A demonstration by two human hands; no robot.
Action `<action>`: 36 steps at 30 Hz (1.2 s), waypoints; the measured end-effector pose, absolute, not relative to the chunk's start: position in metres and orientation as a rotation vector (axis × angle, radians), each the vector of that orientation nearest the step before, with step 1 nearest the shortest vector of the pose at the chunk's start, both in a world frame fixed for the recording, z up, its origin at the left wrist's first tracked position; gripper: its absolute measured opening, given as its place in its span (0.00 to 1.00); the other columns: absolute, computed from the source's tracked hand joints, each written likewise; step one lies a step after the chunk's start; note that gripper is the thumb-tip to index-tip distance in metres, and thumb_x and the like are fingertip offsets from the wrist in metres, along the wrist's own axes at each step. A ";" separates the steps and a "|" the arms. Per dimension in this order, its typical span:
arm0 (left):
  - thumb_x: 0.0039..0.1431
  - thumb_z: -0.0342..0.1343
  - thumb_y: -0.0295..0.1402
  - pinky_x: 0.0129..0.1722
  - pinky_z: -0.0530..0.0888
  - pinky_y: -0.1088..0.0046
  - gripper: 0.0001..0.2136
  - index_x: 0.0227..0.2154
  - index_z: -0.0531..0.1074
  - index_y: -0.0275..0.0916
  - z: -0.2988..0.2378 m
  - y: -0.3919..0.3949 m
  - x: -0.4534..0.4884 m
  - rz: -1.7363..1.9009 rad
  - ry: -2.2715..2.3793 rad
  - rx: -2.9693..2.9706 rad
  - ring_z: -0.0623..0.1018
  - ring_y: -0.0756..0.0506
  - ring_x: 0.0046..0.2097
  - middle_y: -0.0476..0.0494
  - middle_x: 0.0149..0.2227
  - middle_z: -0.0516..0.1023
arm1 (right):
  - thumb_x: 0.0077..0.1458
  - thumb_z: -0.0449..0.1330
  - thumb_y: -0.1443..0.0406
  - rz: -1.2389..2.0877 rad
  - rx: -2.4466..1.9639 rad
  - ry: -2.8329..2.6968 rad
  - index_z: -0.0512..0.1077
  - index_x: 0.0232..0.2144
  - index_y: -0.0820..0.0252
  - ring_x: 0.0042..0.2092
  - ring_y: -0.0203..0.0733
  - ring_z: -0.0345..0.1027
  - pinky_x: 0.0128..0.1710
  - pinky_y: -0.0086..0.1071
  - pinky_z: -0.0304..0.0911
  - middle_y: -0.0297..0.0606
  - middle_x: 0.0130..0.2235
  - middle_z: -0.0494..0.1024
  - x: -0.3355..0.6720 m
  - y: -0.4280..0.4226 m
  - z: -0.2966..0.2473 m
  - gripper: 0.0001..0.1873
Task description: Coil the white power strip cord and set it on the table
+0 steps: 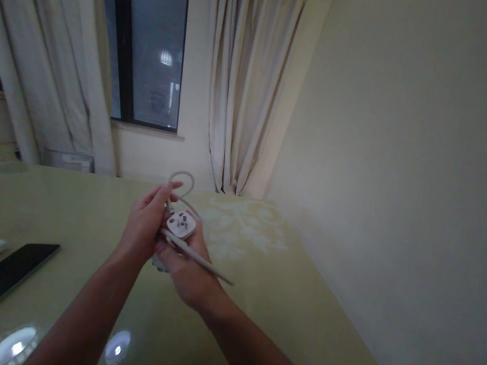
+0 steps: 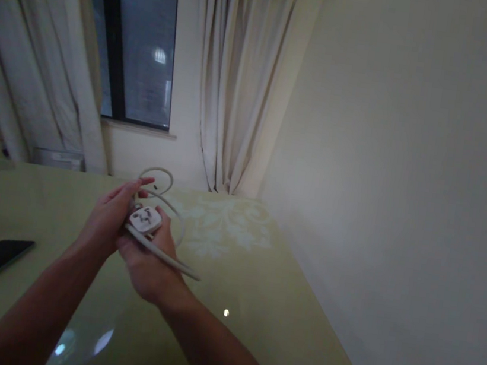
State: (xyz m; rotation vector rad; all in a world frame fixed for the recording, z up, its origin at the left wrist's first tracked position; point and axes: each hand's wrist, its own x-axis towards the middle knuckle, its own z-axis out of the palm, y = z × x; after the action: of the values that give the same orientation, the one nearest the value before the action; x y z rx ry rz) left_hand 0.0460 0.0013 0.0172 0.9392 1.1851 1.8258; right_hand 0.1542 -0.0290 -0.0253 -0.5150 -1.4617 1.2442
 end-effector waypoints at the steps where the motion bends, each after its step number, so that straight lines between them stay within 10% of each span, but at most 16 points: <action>1: 0.51 0.66 0.50 0.14 0.58 0.79 0.26 0.48 0.82 0.39 0.018 0.002 0.041 1.835 1.197 0.924 0.60 0.57 0.17 0.54 0.31 0.72 | 0.56 0.72 0.57 1.250 -0.512 -1.588 0.68 0.64 0.51 0.61 0.49 0.73 0.62 0.46 0.70 0.39 0.61 0.79 0.157 -0.034 -0.020 0.36; 5: 0.54 0.64 0.50 0.13 0.57 0.79 0.25 0.50 0.81 0.40 0.019 0.002 0.030 1.838 1.198 0.916 0.62 0.57 0.18 0.52 0.34 0.73 | 0.58 0.71 0.52 1.051 -0.508 -2.008 0.76 0.58 0.52 0.61 0.51 0.72 0.64 0.44 0.66 0.39 0.54 0.83 0.186 -0.060 0.010 0.29; 9: 0.59 0.61 0.51 0.14 0.54 0.79 0.21 0.46 0.81 0.40 0.015 0.002 0.034 1.850 1.263 1.124 0.59 0.56 0.18 0.55 0.28 0.66 | 0.61 0.67 0.46 1.074 -0.532 -2.196 0.81 0.51 0.55 0.44 0.45 0.80 0.46 0.35 0.73 0.38 0.40 0.85 0.213 -0.089 0.035 0.25; 23: 0.67 0.58 0.39 0.32 0.65 0.72 0.10 0.33 0.80 0.42 0.002 -0.024 0.096 1.495 1.129 2.150 0.70 0.46 0.29 0.47 0.27 0.75 | 0.64 0.59 0.46 0.484 -1.150 -1.553 0.70 0.20 0.58 0.25 0.36 0.63 0.27 0.31 0.53 0.32 0.21 0.72 0.244 0.002 0.023 0.29; 33: 0.70 0.51 0.44 0.19 0.58 0.77 0.24 0.63 0.56 0.44 0.003 -0.010 0.075 1.852 1.161 1.481 0.61 0.52 0.20 0.53 0.32 0.77 | 0.69 0.56 0.49 0.578 -0.704 -1.157 0.74 0.36 0.59 0.27 0.34 0.65 0.29 0.28 0.61 0.30 0.26 0.72 0.255 0.011 0.028 0.20; 36: 0.67 0.51 0.50 0.15 0.54 0.77 0.23 0.56 0.69 0.38 0.005 -0.001 0.060 1.791 1.172 1.304 0.57 0.54 0.19 0.50 0.32 0.77 | 0.70 0.56 0.50 0.450 -0.605 -1.005 0.73 0.39 0.57 0.24 0.32 0.54 0.24 0.27 0.50 0.25 0.24 0.63 0.264 0.009 0.033 0.18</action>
State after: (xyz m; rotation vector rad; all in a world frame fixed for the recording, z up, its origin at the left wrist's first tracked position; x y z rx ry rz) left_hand 0.0600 -0.0013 0.0049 1.3038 1.1715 1.7914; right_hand 0.2640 0.0092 0.0333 -0.6052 -1.0047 0.4498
